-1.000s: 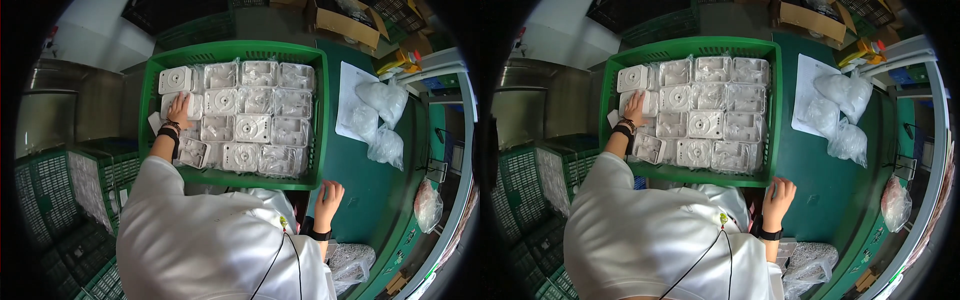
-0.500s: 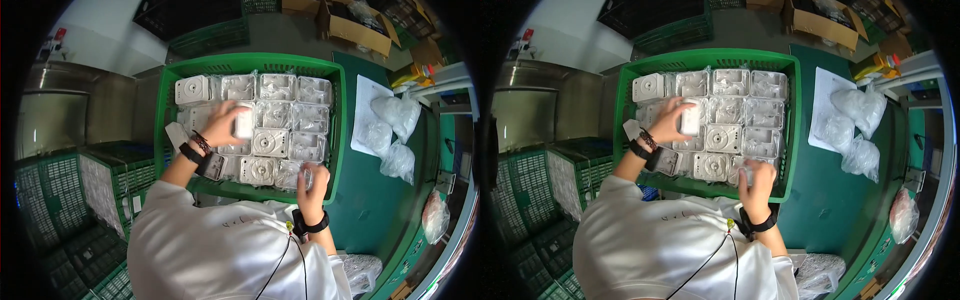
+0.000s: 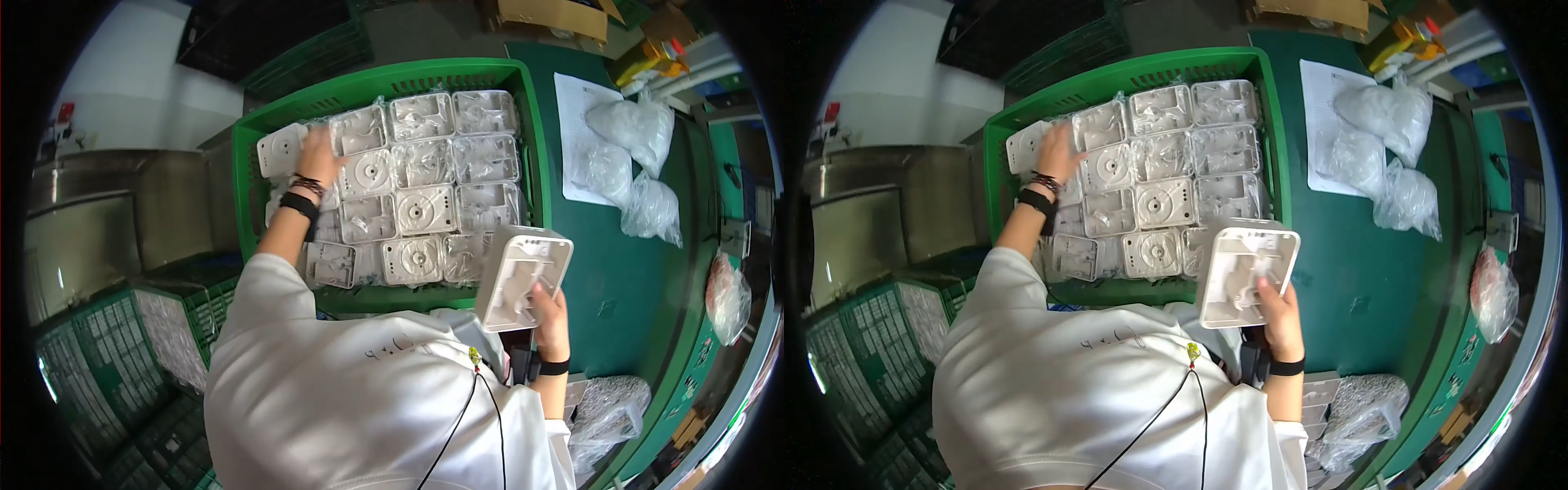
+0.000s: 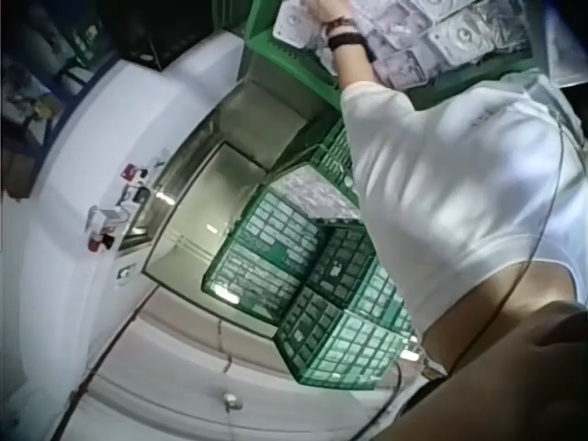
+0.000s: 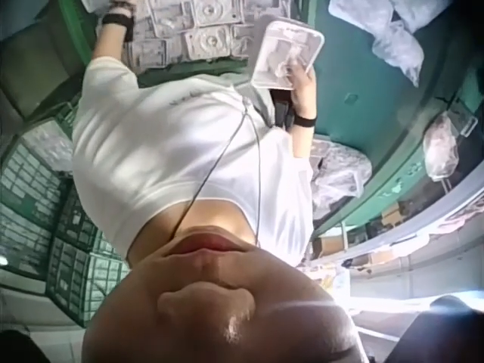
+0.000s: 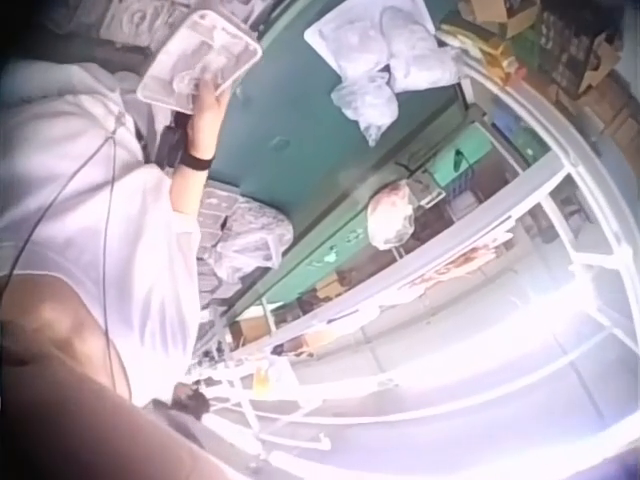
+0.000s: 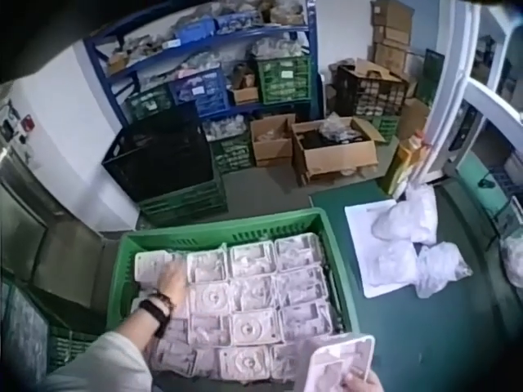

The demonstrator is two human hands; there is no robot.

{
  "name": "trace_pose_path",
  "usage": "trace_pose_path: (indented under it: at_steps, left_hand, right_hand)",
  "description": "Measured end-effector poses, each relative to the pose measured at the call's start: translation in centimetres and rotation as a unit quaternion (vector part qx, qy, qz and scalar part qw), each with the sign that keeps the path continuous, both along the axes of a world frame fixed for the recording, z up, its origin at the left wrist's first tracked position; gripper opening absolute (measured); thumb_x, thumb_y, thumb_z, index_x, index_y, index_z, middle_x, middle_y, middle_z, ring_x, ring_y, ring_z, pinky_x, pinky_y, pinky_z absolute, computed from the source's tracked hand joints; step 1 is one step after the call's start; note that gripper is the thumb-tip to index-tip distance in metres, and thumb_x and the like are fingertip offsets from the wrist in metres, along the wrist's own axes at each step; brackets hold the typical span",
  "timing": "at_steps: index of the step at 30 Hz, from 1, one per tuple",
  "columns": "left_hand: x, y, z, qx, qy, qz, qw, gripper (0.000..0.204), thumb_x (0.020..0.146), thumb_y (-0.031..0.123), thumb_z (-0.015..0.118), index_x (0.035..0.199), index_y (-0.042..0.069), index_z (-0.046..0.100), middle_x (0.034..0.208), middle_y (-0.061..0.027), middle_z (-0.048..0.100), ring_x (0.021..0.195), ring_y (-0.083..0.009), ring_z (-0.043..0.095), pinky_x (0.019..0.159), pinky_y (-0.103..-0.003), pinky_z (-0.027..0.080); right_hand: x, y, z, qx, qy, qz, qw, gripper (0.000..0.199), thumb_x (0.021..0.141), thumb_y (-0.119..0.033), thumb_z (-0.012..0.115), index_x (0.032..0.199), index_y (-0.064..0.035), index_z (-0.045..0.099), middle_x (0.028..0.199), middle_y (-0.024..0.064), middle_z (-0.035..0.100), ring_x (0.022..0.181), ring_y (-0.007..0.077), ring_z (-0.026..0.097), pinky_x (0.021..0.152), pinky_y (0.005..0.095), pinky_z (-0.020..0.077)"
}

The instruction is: The person inserts small white components into plastic housings, moves a green bin of housings, and then packs the assembled housings into plastic bags.

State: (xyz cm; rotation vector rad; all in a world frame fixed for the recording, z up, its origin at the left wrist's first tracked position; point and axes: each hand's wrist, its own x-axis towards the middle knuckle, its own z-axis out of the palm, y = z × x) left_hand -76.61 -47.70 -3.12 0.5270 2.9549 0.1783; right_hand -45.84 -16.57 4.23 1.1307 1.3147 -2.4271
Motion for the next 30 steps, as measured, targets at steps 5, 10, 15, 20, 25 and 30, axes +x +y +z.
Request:
trace_pose_path:
  at_steps: [5, 10, 15, 20, 25, 30]
  left_hand:
    - [-3.0, -3.7, -2.9, -0.197, 0.046, 0.114, 0.973, 0.095, 0.053, 0.036, 0.076, 0.129, 0.030, 0.020, 0.134, -0.0190, 0.013, 0.118, -0.0380, 0.025, 0.088, -0.048, 0.033]
    - [-5.1, -4.1, -4.0, -0.264, 0.056, 0.090, 0.959, 0.088, 0.052, 0.037, 0.076, 0.125, 0.028, 0.028, 0.132, -0.0167, 0.017, 0.115, -0.0365, 0.030, 0.083, -0.047, 0.038]
    - [-6.1, -3.5, -2.4, -0.207, 0.074, 0.115, 0.969, 0.073, 0.054, 0.029, 0.073, 0.117, 0.020, 0.038, 0.121, -0.0172, 0.034, 0.104, -0.0338, 0.042, 0.081, -0.040, 0.042]
    - [-9.1, -5.2, -0.3, 0.061, 0.076, 0.158, 0.983, 0.049, 0.060, 0.023, 0.070, 0.101, 0.006, 0.049, 0.096, -0.0162, 0.055, 0.086, -0.0250, 0.052, 0.078, -0.034, 0.041]
    - [-9.1, -4.9, -2.0, 0.175, 0.066, 0.269, 0.945, 0.030, 0.067, 0.011, 0.061, 0.095, 0.005, 0.051, 0.078, -0.0121, 0.056, 0.067, -0.0251, 0.052, 0.056, -0.034, 0.043]
    - [-8.5, -5.8, -2.8, 0.171, 0.006, 0.429, 0.887, 0.025, 0.070, 0.022, 0.059, 0.085, 0.003, 0.059, 0.087, -0.0172, 0.059, 0.076, -0.0306, 0.057, 0.062, -0.040, 0.048]
  right_hand:
    - [2.3, 4.2, -0.8, -0.013, 0.010, -0.127, 0.992, 0.035, 0.080, -0.017, 0.053, 0.109, 0.0016, 0.046, 0.099, 0.0089, 0.055, 0.087, 0.0160, 0.053, 0.075, 0.0276, 0.0425]
    - [3.7, 7.3, -2.4, 0.002, 0.003, -0.188, 0.982, 0.034, 0.080, -0.018, 0.051, 0.108, 0.0008, 0.046, 0.097, 0.0091, 0.055, 0.087, 0.0178, 0.054, 0.074, 0.0284, 0.0436]
    - [6.4, 8.4, -2.1, -0.009, 0.019, -0.228, 0.973, 0.032, 0.081, -0.019, 0.051, 0.106, 0.0006, 0.048, 0.096, 0.0083, 0.056, 0.086, 0.0160, 0.054, 0.074, 0.0272, 0.0436]
    - [9.9, 11.0, -3.8, -0.034, 0.038, -0.283, 0.958, 0.031, 0.082, -0.022, 0.051, 0.104, -0.0001, 0.050, 0.094, 0.0065, 0.057, 0.084, 0.0130, 0.055, 0.074, 0.0249, 0.0431]
    - [16.0, 15.1, -4.9, 0.036, -0.012, -0.280, 0.959, 0.036, 0.082, -0.023, 0.050, 0.107, 0.0031, 0.046, 0.096, 0.0088, 0.056, 0.086, 0.0129, 0.054, 0.075, 0.0259, 0.0424]
    - [23.3, 17.9, -5.9, 0.092, -0.039, -0.332, 0.938, 0.047, 0.082, -0.026, 0.051, 0.113, 0.0068, 0.038, 0.099, 0.0119, 0.054, 0.088, 0.0170, 0.053, 0.077, 0.0267, 0.0411]
